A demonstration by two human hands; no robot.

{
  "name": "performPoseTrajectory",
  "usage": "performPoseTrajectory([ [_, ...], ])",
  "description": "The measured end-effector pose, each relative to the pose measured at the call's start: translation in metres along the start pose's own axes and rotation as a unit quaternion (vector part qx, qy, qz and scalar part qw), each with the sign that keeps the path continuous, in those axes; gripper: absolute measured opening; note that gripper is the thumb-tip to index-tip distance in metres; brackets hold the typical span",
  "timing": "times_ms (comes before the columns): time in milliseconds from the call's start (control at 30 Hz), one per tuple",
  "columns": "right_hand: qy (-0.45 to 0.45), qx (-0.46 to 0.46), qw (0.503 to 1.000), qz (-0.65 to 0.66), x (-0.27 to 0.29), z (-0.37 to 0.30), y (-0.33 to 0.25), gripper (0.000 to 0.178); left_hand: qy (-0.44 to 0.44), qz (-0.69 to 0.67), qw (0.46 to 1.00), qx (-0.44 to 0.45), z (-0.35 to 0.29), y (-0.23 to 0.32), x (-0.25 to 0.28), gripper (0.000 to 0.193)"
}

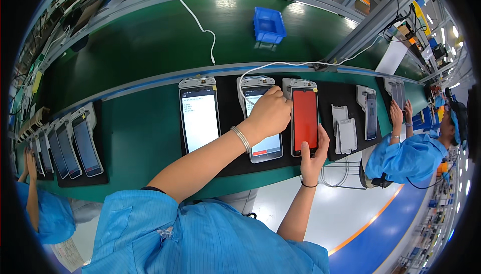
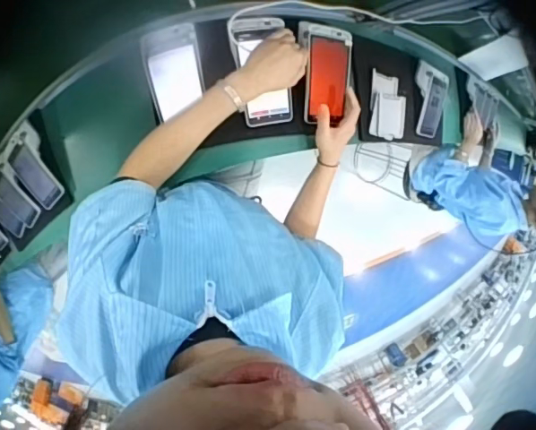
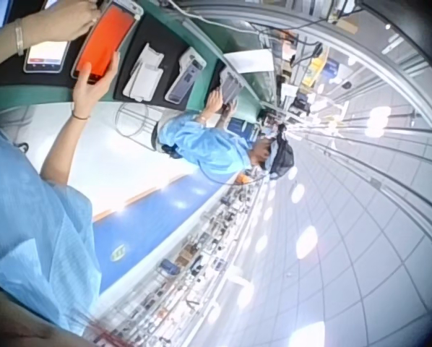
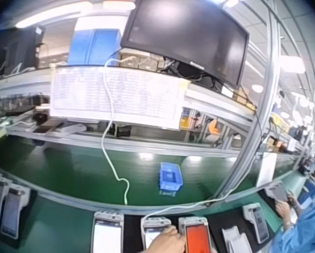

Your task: The person places handheld electronic devices onto a shelf, carries a stool to another workstation, and tests handheld devices by plugging in a cable and tapping their touchscreens.

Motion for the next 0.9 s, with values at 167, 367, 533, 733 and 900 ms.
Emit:
performPoseTrajectory([
  [167,0.006,-0.038,0.996,0.081,0.002,0.0,0.003,0.047,0.001,-0.012,1.0,0.003,-0.001,-0.001,0.0,0.012],
  [367,0.031,-0.05,0.992,0.109,0.007,0.0,0.009,0.046,0.012,-0.03,0.999,0.004,-0.001,-0.002,-0.002,0.013],
  [533,0.045,-0.065,0.989,0.125,0.01,0.002,0.008,0.044,0.014,-0.037,0.999,0.011,-0.002,-0.003,-0.002,0.014],
  [733,0.049,-0.071,0.988,0.132,0.011,0.001,0.009,0.044,0.024,-0.026,0.999,0.009,-0.002,-0.002,-0.001,0.014],
  [900,0.056,-0.077,0.984,0.148,0.012,0.002,0.011,0.046,0.027,-0.031,0.999,0.006,-0.003,-0.002,0.0,0.014],
])
Point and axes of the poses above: each hand's wrist, its own z-axis towards the middle knuckle, its own x-axis out of the back of the hand, y = z × x, the point moved 5 cm from there along z, towards the middle knuckle, and after that the axes turned 14 degrees about z, right-handed, at the moved point
